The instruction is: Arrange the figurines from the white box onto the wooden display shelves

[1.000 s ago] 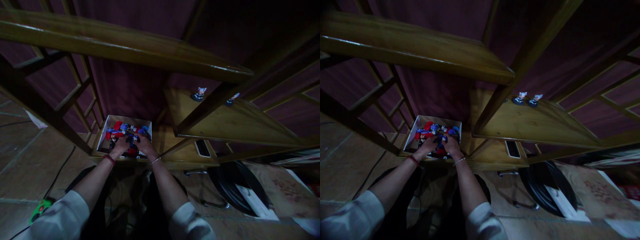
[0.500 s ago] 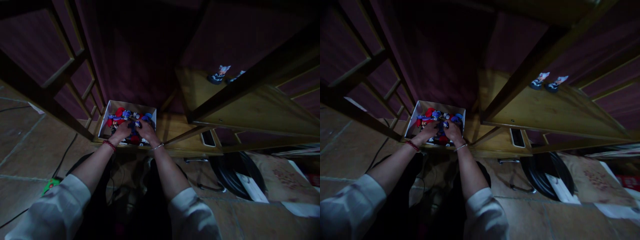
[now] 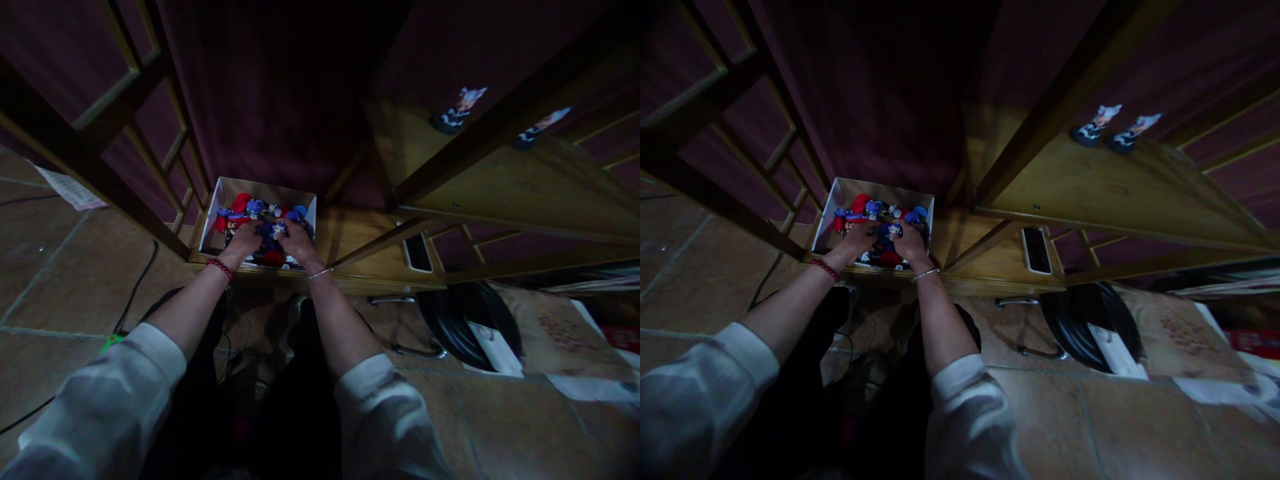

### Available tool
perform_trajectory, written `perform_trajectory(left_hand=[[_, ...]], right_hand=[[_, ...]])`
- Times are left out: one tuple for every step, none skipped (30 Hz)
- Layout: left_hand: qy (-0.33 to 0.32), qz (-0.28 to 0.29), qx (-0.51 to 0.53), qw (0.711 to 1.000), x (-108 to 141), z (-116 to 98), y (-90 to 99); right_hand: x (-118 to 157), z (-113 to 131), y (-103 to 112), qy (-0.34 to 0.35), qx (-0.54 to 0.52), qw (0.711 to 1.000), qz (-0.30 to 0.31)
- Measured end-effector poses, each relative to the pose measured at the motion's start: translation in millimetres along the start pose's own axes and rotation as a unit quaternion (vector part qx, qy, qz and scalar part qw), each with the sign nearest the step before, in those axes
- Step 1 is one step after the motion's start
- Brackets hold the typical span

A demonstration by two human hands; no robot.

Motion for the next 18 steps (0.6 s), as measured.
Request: perform_trajectory(left_hand=[[-0.003,-0.003,-0.005,1.000,-0.8,1.0,-0.2],[-0.006,-0.004,-0.010,1.000,-1.7,2.0,-0.4],[-0.009,-0.006,-0.015,1.000,-2.5,3.1,-0.5],[-0.012,-0.009,-0.021,1.000,-3.3,4.2,-0.5],[-0.015,-0.012,-0.027,0.999,-4.0,5.2,-0.4],[-0.020,-0.015,-0.032,0.999,-4.7,6.1,-0.2],[-0.023,-0.017,-0.035,0.999,-5.3,6.8,0.1],[-0.027,-0.019,-0.036,0.999,-5.8,7.3,0.3],[-0.032,-0.019,-0.036,0.999,-6.4,7.6,0.6],[-0.035,-0.021,-0.037,0.998,-7.0,7.8,0.9],[-0.039,-0.024,-0.039,0.998,-7.6,7.8,1.3],[-0.042,-0.027,-0.041,0.998,-8.4,7.6,1.7],[-0.046,-0.032,-0.043,0.997,-9.2,7.4,2.0],[-0.050,-0.039,-0.046,0.997,-10.2,7.2,2.4],[-0.053,-0.047,-0.047,0.996,-11.3,7.0,2.7],[-0.055,-0.055,-0.047,0.996,-12.4,7.0,2.9],[-0.055,-0.061,-0.047,0.996,-13.6,7.1,2.9],[-0.054,-0.067,-0.046,0.995,-14.8,7.4,2.9]], right_hand=[[0.8,-1.4,-0.1,-0.002,-0.012,1.000,-0.004],[1.4,-3.0,-0.1,-0.003,-0.024,1.000,-0.009],[1.9,-4.6,-0.1,-0.002,-0.033,0.999,-0.014],[2.2,-6.3,-0.1,0.000,-0.039,0.999,-0.019],[2.3,-8.2,0.0,0.002,-0.041,0.999,-0.025],[2.2,-10.0,0.2,0.003,-0.040,0.999,-0.031],[2.0,-11.9,0.4,0.003,-0.038,0.999,-0.036],[1.6,-13.7,0.6,0.000,-0.036,0.999,-0.039],[1.1,-15.2,0.8,-0.004,-0.036,0.998,-0.043],[0.6,-16.4,1.0,-0.008,-0.036,0.998,-0.046],[0.0,-17.3,1.1,-0.010,-0.037,0.998,-0.047],[-0.6,-18.0,1.1,-0.012,-0.039,0.998,-0.047],[-1.2,-18.5,1.0,-0.013,-0.041,0.998,-0.048],[-1.7,-18.9,0.9,-0.014,-0.043,0.998,-0.050],[-2.2,-19.5,0.7,-0.016,-0.044,0.998,-0.050],[-2.6,-20.1,0.6,-0.018,-0.044,0.998,-0.050],[-2.9,-20.9,0.5,-0.021,-0.043,0.998,-0.051],[-3.0,-21.7,0.5,-0.024,-0.041,0.998,-0.052]])
Point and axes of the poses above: each hand's wrist, its own x-axis away from the middle knuckle, its own y-axis out of the back of the hand, z = x × y, the point moved 2 cm from there along -x, towards the middle knuckle, and after that the axes turned 3 degrees about y, right-handed, at the moved point
